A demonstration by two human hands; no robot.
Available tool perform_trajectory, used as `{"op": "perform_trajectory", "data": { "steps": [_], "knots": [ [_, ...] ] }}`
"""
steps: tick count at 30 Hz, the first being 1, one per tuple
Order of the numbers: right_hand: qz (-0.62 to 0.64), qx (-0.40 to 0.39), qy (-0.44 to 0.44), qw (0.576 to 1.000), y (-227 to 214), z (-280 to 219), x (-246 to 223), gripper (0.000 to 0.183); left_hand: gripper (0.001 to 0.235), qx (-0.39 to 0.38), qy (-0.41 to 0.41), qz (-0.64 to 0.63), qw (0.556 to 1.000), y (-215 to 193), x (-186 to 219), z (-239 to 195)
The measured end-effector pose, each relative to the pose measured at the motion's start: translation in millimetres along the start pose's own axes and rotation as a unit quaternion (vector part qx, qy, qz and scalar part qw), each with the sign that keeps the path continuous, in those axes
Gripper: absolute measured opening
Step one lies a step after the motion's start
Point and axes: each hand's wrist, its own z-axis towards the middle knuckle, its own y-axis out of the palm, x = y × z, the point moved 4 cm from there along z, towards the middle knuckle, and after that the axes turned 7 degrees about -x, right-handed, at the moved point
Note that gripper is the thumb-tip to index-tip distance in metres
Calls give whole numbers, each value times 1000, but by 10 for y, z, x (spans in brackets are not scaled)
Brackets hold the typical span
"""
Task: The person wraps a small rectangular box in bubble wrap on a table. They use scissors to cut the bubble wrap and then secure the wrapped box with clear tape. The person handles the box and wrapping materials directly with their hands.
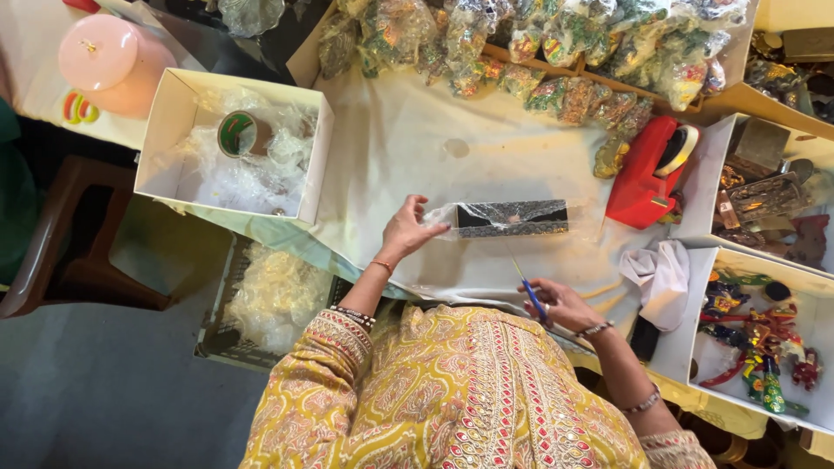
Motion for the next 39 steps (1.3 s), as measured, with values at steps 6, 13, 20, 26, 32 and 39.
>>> {"op": "perform_trajectory", "data": {
  "steps": [6, 13, 20, 26, 32, 39],
  "knots": [
    [-177, 54, -9, 983, 324, 147, -744, 58, 20, -14, -70, 56, 996, 84, -282, 47],
    [-120, 31, -7, 992, 408, 391, -764, 48, 20, 20, -95, -44, 994, -75, -492, 92],
    [-110, 0, -15, 994, 383, 440, -962, 42, 43, -84, 45, 9, 995, 144, -102, -44],
    [-84, -17, -39, 996, 332, 451, -819, 42, 24, -23, -82, -74, 994, 82, -574, 83],
    [-16, -49, -47, 998, 418, 521, -784, 40, 54, -47, 112, -97, 988, -9, -329, -25],
    [-74, -35, -66, 994, 408, 634, -934, 43, 30, -73, -61, 15, 995, 91, -149, -113]
  ]
}}
